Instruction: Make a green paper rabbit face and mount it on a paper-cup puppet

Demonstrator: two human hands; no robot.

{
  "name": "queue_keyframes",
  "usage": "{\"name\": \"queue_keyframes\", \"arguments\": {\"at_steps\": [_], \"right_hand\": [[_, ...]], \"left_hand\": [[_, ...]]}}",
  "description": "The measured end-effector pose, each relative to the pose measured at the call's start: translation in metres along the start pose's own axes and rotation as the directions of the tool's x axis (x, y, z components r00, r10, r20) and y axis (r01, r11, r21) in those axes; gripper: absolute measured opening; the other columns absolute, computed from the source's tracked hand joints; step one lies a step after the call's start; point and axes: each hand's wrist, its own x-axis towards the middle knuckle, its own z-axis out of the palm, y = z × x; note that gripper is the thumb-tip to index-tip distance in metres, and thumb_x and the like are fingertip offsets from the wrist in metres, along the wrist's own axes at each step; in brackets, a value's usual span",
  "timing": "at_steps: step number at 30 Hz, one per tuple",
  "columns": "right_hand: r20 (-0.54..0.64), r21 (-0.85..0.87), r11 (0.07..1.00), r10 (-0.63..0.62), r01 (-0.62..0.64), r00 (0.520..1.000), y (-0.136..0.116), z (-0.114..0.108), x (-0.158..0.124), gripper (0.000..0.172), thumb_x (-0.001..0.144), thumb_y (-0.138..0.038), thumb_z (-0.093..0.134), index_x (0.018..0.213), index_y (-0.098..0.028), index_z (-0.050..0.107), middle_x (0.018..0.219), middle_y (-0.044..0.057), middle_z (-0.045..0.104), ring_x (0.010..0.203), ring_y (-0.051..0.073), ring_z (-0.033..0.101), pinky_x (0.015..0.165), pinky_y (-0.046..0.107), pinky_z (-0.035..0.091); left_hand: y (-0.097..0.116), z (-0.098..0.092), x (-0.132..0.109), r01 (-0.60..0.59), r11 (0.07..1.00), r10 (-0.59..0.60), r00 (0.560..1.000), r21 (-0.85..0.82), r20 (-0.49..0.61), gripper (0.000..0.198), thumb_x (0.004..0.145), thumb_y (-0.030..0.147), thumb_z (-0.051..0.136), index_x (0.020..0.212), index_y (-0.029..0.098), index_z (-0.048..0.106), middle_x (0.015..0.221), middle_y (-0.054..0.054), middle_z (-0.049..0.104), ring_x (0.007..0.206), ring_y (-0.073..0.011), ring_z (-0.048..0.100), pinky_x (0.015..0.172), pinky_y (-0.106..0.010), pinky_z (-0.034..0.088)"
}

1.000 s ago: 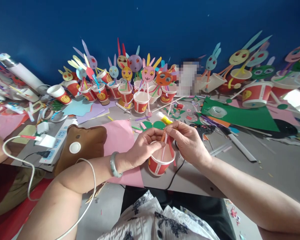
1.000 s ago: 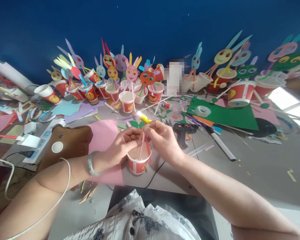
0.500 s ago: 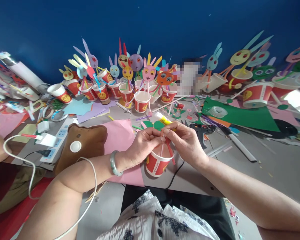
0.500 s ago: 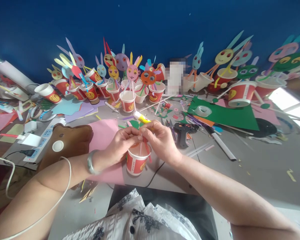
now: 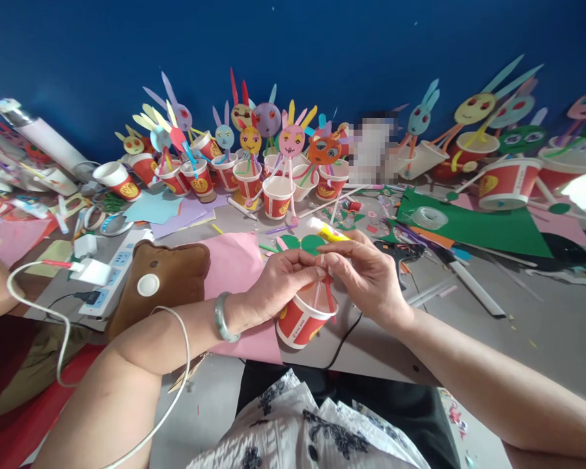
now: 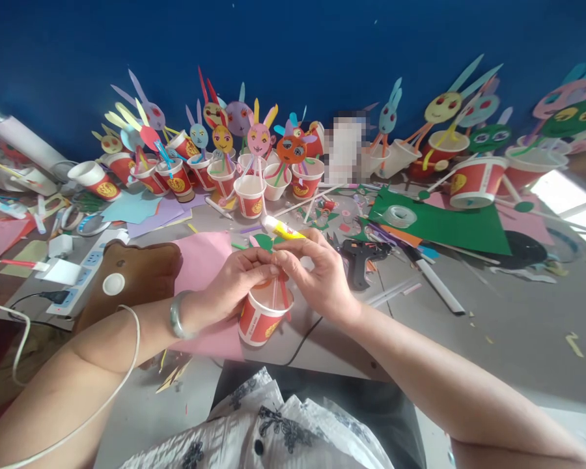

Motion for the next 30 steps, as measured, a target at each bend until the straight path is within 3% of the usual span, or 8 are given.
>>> {"name": "queue_keyframes", "arguments": {"at_steps": [4, 9, 13, 17, 20, 25, 30], "right_hand": [[-0.106, -0.07, 0.993, -0.102, 0.095, 0.989, 0.004, -0.009, 0.001, 0.022, 0.097, -0.041, 0.06, 0.104, -0.033, 0.079, 0.088, 0.007, 0.067, 0.085, 0.025, 0.062, 0.083, 0.044, 0.052], [-0.148, -0.093, 0.979, -0.193, 0.18, 0.97, 0.014, -0.024, 0.001, 0.035, 0.099, -0.034, 0.057, 0.13, -0.038, 0.071, 0.084, 0.004, 0.063, 0.068, 0.021, 0.056, 0.067, 0.041, 0.05], [-0.126, -0.117, 0.964, -0.252, 0.238, 0.959, 0.007, -0.03, 0.002, 0.032, 0.099, -0.028, 0.056, 0.124, -0.037, 0.074, 0.081, 0.003, 0.064, 0.068, 0.02, 0.059, 0.07, 0.041, 0.052], [-0.003, -0.06, 0.991, -0.12, 0.119, 0.993, -0.004, -0.021, 0.0, 0.019, 0.09, -0.034, 0.07, 0.108, -0.031, 0.077, 0.085, 0.004, 0.071, 0.075, 0.021, 0.065, 0.077, 0.041, 0.055], [0.083, 0.032, 0.999, -0.007, 0.004, 0.997, -0.004, -0.012, -0.004, 0.031, 0.082, -0.044, 0.08, 0.109, -0.028, 0.076, 0.09, 0.005, 0.074, 0.078, 0.021, 0.067, 0.078, 0.039, 0.058], [0.076, 0.117, 0.992, 0.039, -0.048, 0.996, 0.005, -0.012, -0.006, 0.051, 0.079, -0.054, 0.082, 0.121, -0.028, 0.071, 0.103, 0.008, 0.075, 0.086, 0.023, 0.068, 0.085, 0.043, 0.059], [0.243, 0.281, 0.953, 0.041, -0.111, 0.969, 0.008, -0.011, -0.003, 0.095, 0.061, -0.056, 0.093, 0.144, -0.031, 0.053, 0.142, 0.013, 0.061, 0.118, 0.03, 0.067, 0.099, 0.045, 0.058]], "left_hand": [[0.004, 0.002, -0.002, 0.027, 1.0, -0.027, 1.0, 0.009, -0.001, 0.032, 0.07, 0.032, 0.088, 0.081, 0.015, 0.063, 0.075, 0.0, 0.07, 0.064, -0.0129, 0.066, 0.065, -0.027, 0.05], [0.006, 0.003, -0.003, 0.033, 0.999, -0.033, 0.999, -0.016, -0.011, 0.035, 0.069, 0.034, 0.088, 0.08, 0.016, 0.061, 0.075, -0.001, 0.072, 0.061, -0.0134, 0.067, 0.063, -0.027, 0.051], [0.006, 0.003, -0.004, 0.041, 0.999, -0.041, 0.999, -0.015, 0.002, 0.035, 0.071, 0.035, 0.088, 0.082, 0.016, 0.061, 0.077, -0.002, 0.073, 0.062, -0.0133, 0.067, 0.063, -0.027, 0.051], [0.004, 0.002, -0.003, -0.014, 0.999, 0.013, 1.0, 0.033, 0.014, 0.035, 0.07, 0.035, 0.09, 0.081, 0.015, 0.064, 0.074, 0.0, 0.071, 0.064, -0.0115, 0.066, 0.064, -0.025, 0.049], [0.003, 0.001, -0.003, -0.076, 0.994, 0.073, 0.996, 0.076, 0.041, 0.034, 0.071, 0.036, 0.09, 0.08, 0.014, 0.066, 0.077, -0.001, 0.071, 0.068, -0.0106, 0.065, 0.068, -0.024, 0.049], [0.006, 0.0, -0.002, -0.118, 0.992, 0.117, 0.992, 0.04, 0.036, 0.034, 0.073, 0.039, 0.088, 0.083, 0.017, 0.065, 0.079, 0.0, 0.071, 0.071, -0.0132, 0.067, 0.072, -0.028, 0.052], [0.013, -0.005, 0.005, -0.251, 0.964, 0.257, 0.965, 0.086, -0.062, 0.03, 0.076, 0.039, 0.086, 0.082, 0.017, 0.066, 0.08, 0.0, 0.073, 0.071, -0.0113, 0.067, 0.074, -0.027, 0.054]]}}
